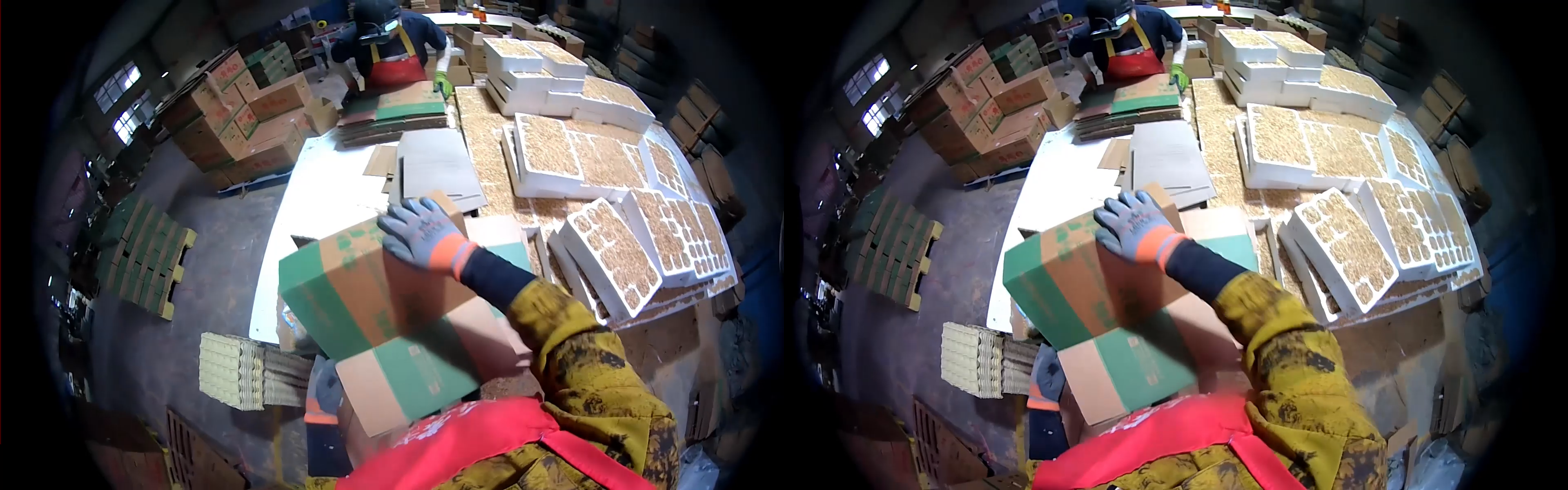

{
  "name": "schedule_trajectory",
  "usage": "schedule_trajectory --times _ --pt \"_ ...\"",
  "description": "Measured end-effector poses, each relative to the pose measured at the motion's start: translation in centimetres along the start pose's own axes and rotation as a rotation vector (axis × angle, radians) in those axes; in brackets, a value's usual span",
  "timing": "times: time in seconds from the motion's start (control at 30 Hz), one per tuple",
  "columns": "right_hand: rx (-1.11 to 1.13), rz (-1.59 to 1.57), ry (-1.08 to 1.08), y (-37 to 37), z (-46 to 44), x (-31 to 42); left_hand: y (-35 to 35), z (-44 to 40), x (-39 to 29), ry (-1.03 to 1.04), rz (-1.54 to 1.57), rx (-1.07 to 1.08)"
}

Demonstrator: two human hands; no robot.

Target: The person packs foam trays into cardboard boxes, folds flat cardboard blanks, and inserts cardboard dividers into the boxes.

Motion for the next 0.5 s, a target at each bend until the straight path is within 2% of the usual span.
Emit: schedule_trajectory --times 0.03,0.13,0.17,0.23,0.3,0.4,0.47,0.5 --pt "-0.044 0.015 -0.032 -0.4 0.5 0.1 -0.3 0.2 2.2 0.006 0.614 -0.043" --pt "-0.075 -0.038 -0.055 -0.4 1.5 -0.4 -1.6 0.8 7.6 0.034 1.148 0.007" --pt "-0.066 -0.043 -0.052 0.1 1.0 -0.9 -2.4 0.8 9.0 -0.106 1.004 -0.171" --pt "0.012 -0.071 -0.04 0.0 0.0 -1.5 -2.0 -1.2 0.9 -0.322 0.152 -0.343" --pt "0.035 -0.049 -0.015 0.2 -1.1 -1.7 -0.8 -4.7 -4.2 -0.104 0.151 -0.404" --pt "0.045 -0.087 -0.03 0.3 -1.0 -1.8 -0.6 -6.1 -8.2 -0.022 0.138 -0.403" --pt "0.031 -0.152 -0.081 -0.7 0.6 -2.0 0.8 -6.5 -12.8 -0.039 -0.128 -0.453" --pt "-0.09 -0.211 -0.139 -1.8 1.8 -1.9 1.3 -6.4 -13.9 -0.057 -0.129 -0.494"
Point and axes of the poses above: each hand's wrist, its own z-axis away from the middle knuckle, its own y-axis out of the palm, x = y × z, the point moved 5 cm from there along -z, towards the middle knuckle, and after that the axes turned 14 degrees about x, right-handed, at the moved point
